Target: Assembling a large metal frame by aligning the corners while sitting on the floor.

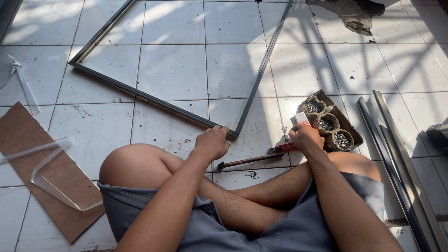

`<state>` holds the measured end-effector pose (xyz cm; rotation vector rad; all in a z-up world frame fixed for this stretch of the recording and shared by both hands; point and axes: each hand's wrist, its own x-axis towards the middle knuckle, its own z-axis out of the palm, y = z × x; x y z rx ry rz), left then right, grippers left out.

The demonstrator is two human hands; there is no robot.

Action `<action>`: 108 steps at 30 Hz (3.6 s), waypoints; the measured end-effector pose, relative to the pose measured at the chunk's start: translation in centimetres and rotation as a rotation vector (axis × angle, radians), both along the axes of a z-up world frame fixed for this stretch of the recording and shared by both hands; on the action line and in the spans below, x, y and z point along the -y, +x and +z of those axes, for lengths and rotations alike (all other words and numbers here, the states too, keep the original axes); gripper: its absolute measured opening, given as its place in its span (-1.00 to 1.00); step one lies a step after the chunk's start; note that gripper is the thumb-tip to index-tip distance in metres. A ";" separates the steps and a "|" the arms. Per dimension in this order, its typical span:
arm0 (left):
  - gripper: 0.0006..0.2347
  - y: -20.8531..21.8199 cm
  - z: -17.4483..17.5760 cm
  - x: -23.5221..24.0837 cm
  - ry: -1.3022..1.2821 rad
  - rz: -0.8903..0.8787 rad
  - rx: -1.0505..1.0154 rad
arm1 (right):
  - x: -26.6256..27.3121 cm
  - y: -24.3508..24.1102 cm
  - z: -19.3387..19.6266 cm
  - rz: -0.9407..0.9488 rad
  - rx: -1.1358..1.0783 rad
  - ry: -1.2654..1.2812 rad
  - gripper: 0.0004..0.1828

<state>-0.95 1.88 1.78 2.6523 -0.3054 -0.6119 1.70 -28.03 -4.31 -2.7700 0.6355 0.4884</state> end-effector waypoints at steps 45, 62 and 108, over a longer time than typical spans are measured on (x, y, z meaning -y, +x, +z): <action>-0.26 0.5 -3.1 0.3 0.336 -0.175 -0.241 | -12.4 0.2 -1.8 0.449 0.501 0.773 -0.93; -0.27 0.5 -3.0 0.3 0.334 -0.168 -0.237 | -13.0 -0.4 -0.3 0.600 0.542 0.642 -0.73; -0.27 0.4 -3.0 0.4 0.322 -0.163 -0.226 | -12.8 -0.3 0.9 0.450 0.472 0.770 -0.89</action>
